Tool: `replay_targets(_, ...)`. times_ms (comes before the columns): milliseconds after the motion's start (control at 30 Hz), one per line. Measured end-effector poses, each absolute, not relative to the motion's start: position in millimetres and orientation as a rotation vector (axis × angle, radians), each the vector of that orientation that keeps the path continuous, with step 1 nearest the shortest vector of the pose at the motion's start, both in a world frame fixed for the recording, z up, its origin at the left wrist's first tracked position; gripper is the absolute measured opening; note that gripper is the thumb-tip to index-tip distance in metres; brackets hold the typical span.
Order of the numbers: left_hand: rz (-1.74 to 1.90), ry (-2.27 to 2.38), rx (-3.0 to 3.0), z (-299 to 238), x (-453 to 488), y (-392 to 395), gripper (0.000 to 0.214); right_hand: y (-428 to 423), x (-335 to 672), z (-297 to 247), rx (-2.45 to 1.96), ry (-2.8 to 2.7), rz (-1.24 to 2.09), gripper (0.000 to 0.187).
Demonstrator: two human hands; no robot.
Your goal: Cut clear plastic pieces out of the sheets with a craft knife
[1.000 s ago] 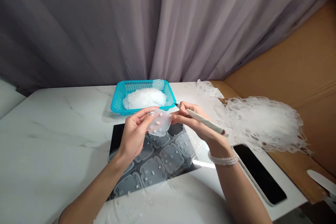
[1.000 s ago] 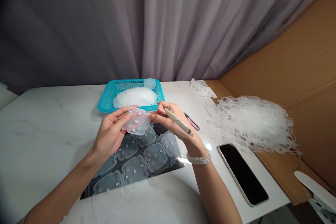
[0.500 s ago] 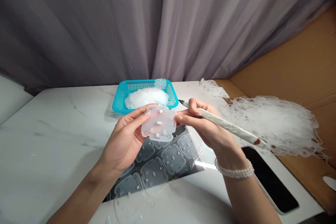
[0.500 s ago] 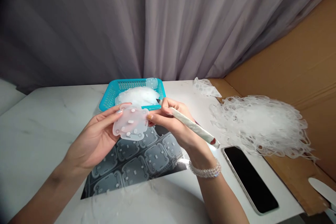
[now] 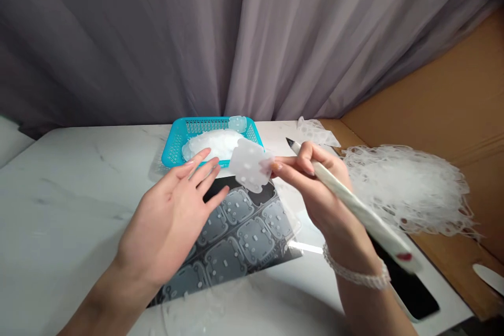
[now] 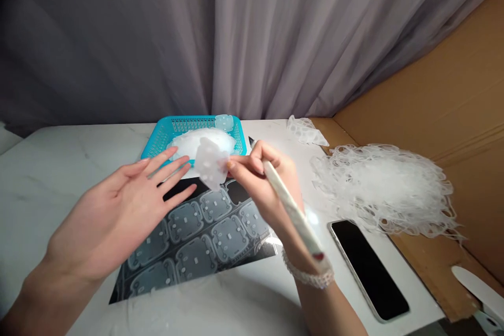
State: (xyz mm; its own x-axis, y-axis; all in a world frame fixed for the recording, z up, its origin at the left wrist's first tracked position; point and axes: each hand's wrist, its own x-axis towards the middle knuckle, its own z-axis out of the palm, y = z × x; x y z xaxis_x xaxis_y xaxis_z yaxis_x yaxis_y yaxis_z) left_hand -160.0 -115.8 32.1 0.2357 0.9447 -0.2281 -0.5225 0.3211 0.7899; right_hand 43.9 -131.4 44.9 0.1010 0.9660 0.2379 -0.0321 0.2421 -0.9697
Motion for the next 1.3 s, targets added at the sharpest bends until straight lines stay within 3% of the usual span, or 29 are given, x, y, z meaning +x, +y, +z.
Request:
replay_targets(167, 0.854, 0.589, 0.506, 43, -154, -123, 0.062, -150, 25, 55, -1.063, -1.509, 0.987, 0.044)
replay_targets(567, 0.810, 0.507, 0.523, 50, -157, -125, 0.058, -135, 55, 58, -0.954, -1.088, 0.827, 0.024)
replay_targets(933, 0.788, 0.537, 0.606, 53, -156, -126, 0.061, -134, 59, 61, -0.866, -1.019, 0.864, 0.033)
replay_targets(1033, 0.891, 0.626, 0.671, 50, -154, -122, 0.049, -134, 62, 61, -0.872, -1.060, 0.820, 0.033)
replay_targets(1133, 1.215, 0.728, 0.869, 38, -155, -94, 0.039, -131, 65, 64, -0.906, -1.072, 0.763, 0.038)
replay_targets(1233, 1.662, 0.849, 1.297, 15, -156, -38, 0.047, -128, 69, 66, -0.975, -1.035, 0.680, 0.037)
replay_targets(1300, 1.517, 1.123, 1.747, -2, -152, -2, 0.053, -128, 72, 66, -1.037, -1.047, 0.632, 0.035)
